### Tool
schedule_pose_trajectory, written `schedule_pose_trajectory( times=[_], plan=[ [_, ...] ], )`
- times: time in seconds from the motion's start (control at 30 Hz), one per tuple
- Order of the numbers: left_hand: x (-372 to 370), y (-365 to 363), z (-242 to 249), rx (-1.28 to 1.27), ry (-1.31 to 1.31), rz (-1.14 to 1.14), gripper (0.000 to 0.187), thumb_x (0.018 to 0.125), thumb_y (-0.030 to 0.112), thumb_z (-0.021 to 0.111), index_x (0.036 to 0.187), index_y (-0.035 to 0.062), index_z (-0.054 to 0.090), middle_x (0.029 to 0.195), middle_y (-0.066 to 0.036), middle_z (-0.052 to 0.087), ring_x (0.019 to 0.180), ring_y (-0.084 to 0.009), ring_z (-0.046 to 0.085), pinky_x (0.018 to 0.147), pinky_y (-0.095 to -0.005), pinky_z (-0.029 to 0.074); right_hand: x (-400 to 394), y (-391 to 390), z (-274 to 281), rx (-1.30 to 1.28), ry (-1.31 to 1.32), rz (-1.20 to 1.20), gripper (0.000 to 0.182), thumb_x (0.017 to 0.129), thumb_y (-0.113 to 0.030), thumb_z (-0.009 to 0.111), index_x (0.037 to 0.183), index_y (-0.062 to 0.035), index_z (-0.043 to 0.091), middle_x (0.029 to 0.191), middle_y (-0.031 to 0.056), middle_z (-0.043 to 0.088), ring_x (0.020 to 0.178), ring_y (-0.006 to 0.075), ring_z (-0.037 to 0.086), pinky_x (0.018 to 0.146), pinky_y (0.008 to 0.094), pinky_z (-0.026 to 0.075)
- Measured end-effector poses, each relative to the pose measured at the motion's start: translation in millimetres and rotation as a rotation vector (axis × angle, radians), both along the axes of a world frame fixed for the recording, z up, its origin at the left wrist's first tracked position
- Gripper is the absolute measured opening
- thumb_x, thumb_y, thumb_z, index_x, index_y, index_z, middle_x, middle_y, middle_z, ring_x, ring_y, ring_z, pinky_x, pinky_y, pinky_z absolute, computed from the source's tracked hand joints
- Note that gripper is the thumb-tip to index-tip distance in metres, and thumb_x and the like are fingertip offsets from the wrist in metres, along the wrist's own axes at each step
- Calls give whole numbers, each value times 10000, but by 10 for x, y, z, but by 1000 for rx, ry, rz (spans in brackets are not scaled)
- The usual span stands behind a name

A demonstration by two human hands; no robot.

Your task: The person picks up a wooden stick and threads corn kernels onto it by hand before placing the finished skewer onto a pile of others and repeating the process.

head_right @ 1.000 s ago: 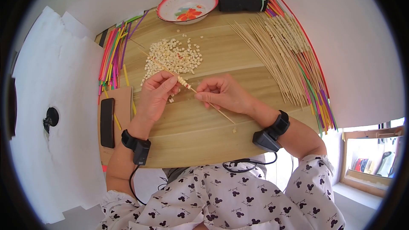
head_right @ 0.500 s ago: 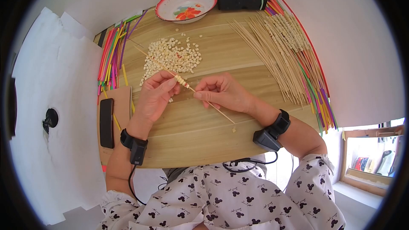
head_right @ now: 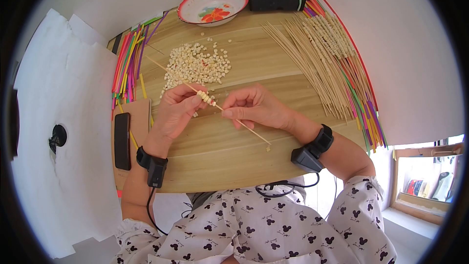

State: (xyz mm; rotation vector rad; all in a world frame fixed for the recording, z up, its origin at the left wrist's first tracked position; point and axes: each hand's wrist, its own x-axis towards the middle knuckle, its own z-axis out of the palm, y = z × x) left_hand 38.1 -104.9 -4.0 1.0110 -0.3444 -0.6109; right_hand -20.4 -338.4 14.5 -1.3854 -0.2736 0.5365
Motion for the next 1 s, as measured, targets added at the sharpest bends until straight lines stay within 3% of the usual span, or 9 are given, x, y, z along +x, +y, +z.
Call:
schedule_pose_trajectory(
  times=[0.73, 0.9, 1.0],
  plan=[
    [26, 50, 18, 94, -64, -8, 222, 876, 63, 666, 1085, -7, 637, 971, -81, 670, 845, -133, 626, 768, -253, 511, 4, -12, 4, -6, 38, 25, 140, 935, -162, 624, 924, -25, 650, 671, 10, 616, 492, 21, 468, 459, 168, 359],
    [107, 107, 121, 274, -265, 249, 190, 877, 67, 672, 1054, 9, 633, 939, -29, 660, 839, -72, 593, 745, -213, 484, 66, -74, 14, -40, 22, -137, 138, 923, -164, 639, 924, -27, 653, 651, 12, 614, 495, 21, 462, 460, 167, 354],
    [142, 136, 113, 297, -300, 317, 133, 865, 61, 672, 989, 21, 646, 927, -10, 651, 802, -81, 565, 731, -223, 459, 116, -117, 1, -72, -14, -186, 136, 920, -165, 641, 917, -30, 654, 644, 14, 614, 498, 21, 463, 460, 166, 352]
  ],
)
